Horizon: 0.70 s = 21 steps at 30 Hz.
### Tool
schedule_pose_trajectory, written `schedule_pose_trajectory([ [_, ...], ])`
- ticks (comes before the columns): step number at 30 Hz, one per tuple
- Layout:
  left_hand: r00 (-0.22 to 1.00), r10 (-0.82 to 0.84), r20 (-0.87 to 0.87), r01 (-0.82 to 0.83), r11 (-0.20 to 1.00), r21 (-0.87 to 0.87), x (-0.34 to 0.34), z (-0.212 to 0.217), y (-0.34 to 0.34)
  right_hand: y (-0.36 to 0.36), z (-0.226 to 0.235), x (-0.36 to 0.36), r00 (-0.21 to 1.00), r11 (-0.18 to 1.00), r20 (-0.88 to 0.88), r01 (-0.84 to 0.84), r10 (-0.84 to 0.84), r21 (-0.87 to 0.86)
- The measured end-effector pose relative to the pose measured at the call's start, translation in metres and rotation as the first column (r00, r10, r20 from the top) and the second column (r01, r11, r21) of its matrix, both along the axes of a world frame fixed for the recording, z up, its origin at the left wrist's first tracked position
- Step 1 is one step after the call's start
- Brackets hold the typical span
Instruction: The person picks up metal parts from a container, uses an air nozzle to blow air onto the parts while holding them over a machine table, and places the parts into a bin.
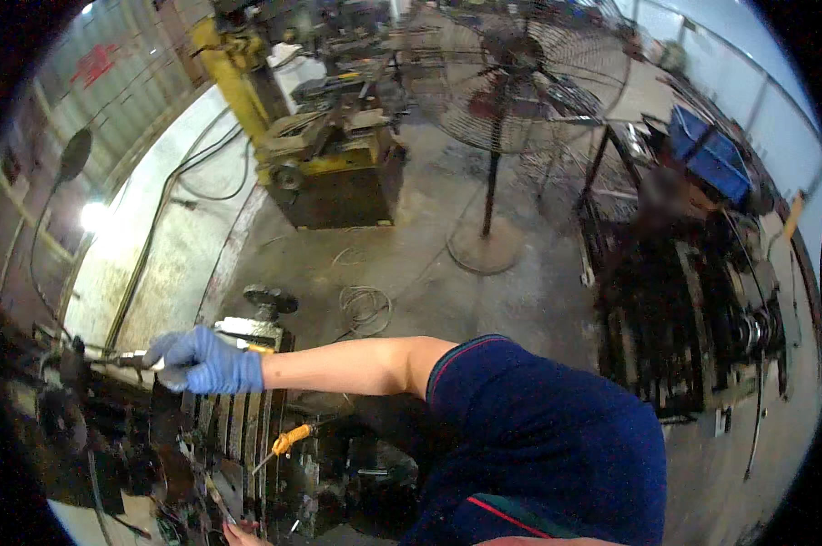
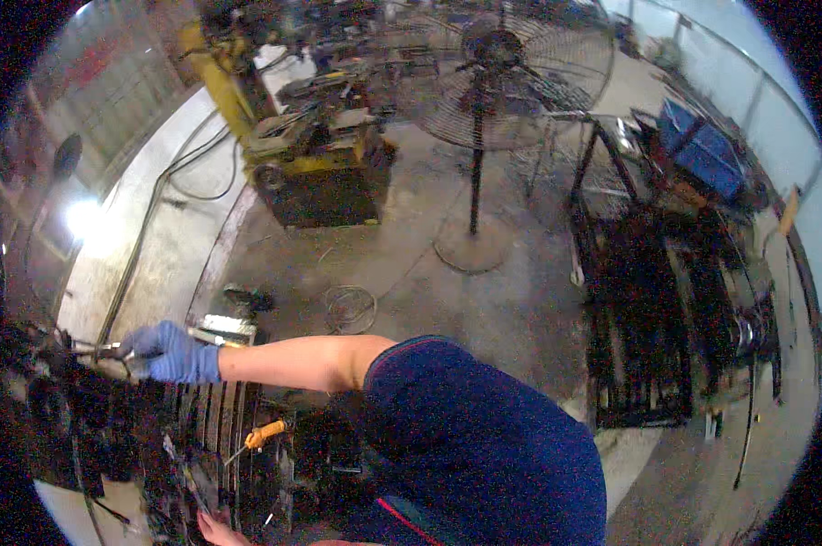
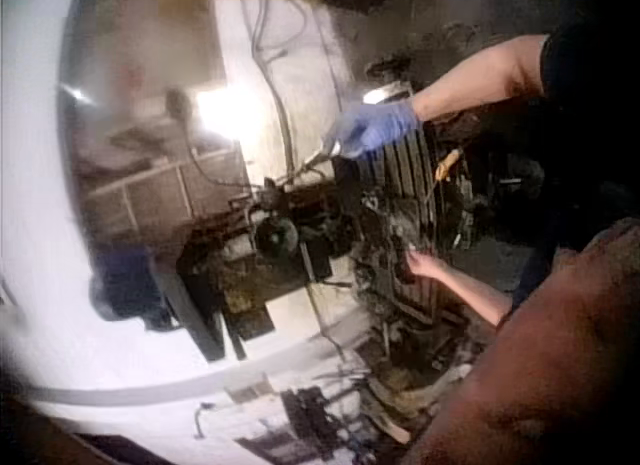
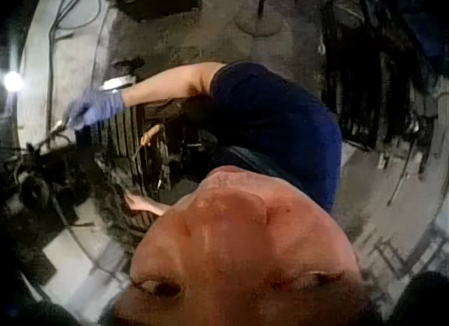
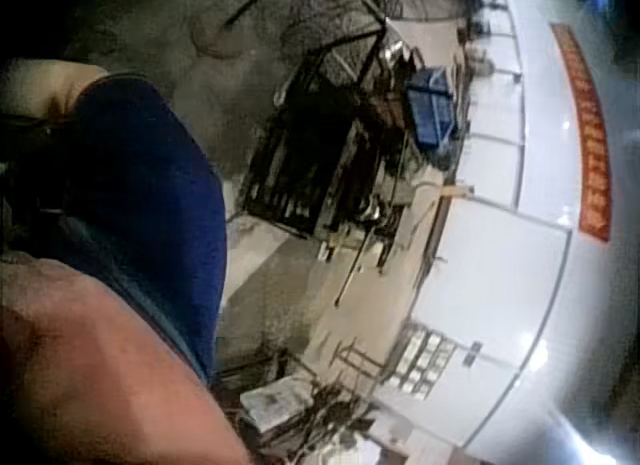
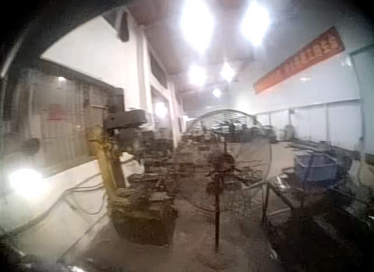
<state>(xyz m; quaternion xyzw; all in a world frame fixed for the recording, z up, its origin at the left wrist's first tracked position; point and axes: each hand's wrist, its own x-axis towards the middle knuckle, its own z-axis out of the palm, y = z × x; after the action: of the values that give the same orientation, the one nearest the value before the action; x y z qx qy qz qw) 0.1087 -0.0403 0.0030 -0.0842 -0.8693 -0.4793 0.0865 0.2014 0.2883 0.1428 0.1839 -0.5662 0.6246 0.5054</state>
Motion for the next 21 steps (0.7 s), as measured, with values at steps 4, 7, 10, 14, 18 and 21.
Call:
schedule_pose_trajectory([
  [4,0.996,-0.083,0.039,0.082,0.996,0.022,0.002,0.007,0.019,0.019,-0.001,0.013,0.988,0.988,0.018,0.155,-0.155,0.013],
  [7,0.994,-0.093,0.058,0.088,0.992,0.086,-0.003,0.006,0.010,0.014,0.002,0.019,0.978,0.978,0.042,0.203,-0.204,0.040],
  [10,0.983,-0.175,0.055,0.164,0.974,0.157,0.002,0.008,0.009,0.009,0.002,0.017,0.984,0.990,0.106,0.143,-0.143,-0.001],
  [14,0.984,-0.172,0.054,0.162,0.973,0.162,0.006,0.010,0.029,0.008,0.010,0.009,0.976,0.985,0.138,0.173,-0.170,-0.010],
  [18,0.988,-0.146,0.050,0.135,0.976,0.174,0.013,0.013,0.029,0.000,0.023,0.018,0.964,0.981,0.187,0.192,-0.191,0.014],
  [21,0.986,-0.157,0.049,0.146,0.971,0.189,0.017,0.017,0.039,0.008,0.032,0.021,0.962,0.980,0.185,0.200,-0.200,0.020],
])
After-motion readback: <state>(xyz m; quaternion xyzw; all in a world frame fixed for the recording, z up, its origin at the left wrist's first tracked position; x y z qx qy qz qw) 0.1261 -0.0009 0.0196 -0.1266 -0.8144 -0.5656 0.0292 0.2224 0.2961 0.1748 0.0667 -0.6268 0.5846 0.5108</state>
